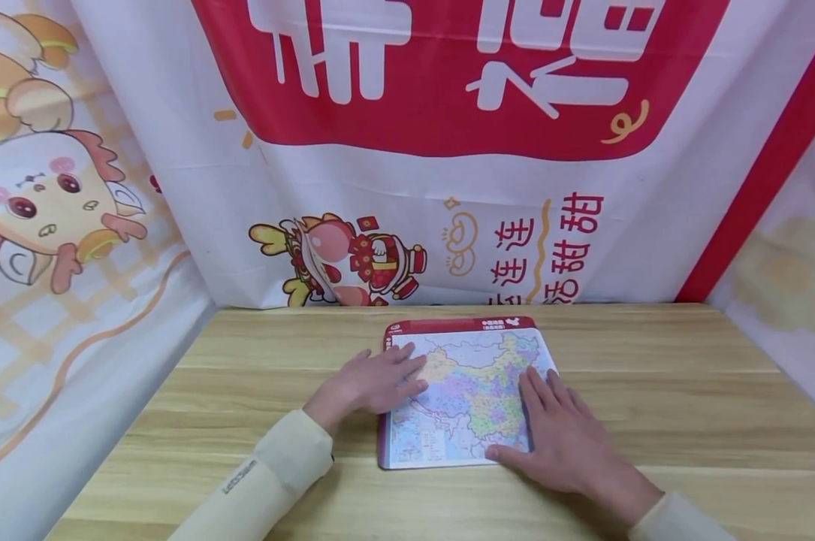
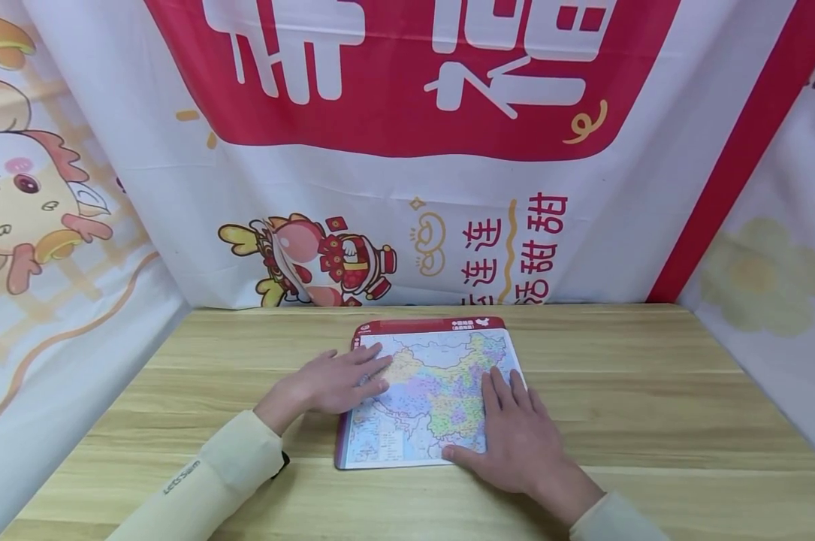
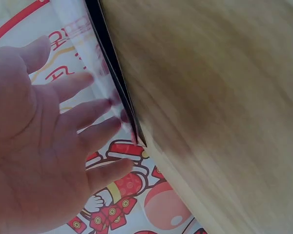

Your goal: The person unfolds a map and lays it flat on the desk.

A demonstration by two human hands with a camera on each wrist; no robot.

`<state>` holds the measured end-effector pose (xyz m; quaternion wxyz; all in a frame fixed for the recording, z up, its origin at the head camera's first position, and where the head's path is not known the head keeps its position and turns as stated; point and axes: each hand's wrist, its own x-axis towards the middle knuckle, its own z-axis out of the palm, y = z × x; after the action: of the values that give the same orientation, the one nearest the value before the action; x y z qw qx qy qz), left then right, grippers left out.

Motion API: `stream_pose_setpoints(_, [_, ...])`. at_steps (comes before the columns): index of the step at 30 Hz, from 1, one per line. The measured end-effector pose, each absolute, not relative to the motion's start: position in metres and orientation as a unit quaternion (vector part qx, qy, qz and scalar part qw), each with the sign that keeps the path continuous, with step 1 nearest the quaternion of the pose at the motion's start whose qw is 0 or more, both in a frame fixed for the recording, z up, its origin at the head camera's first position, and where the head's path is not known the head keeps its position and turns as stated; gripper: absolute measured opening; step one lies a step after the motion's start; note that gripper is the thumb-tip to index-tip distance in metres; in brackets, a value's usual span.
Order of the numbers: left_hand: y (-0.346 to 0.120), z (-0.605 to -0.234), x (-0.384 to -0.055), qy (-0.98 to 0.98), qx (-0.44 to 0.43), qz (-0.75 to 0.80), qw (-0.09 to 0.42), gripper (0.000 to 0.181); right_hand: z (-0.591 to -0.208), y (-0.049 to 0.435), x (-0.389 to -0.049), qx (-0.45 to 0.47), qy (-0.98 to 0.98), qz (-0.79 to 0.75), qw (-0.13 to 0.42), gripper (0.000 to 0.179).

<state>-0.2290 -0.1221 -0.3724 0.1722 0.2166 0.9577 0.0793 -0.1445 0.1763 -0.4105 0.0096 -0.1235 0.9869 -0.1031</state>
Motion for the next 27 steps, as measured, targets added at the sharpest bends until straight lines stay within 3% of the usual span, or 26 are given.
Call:
stream_pose_setpoints(6, [-0.126, -0.371, -0.22, 0.957, 0.203, 0.066, 0.195, 0.066, -0.411, 0.188, -0.15, -0.117, 0.989, -0.095, 0.004, 0.134])
stream_pose_setpoints(18, [-0.135, -0.37, -0.184, 0.961, 0.208, 0.04, 0.176, 0.068, -0.408, 0.216, -0.167, -0.097, 0.991, -0.092, -0.014, 0.136])
stream_pose_setpoints(27, [-0.139, -0.369, -0.166, 0.958, 0.227, 0.042, 0.168, 0.069, -0.406, 0.222, -0.177, -0.092, 0.992, -0.083, -0.01, 0.128])
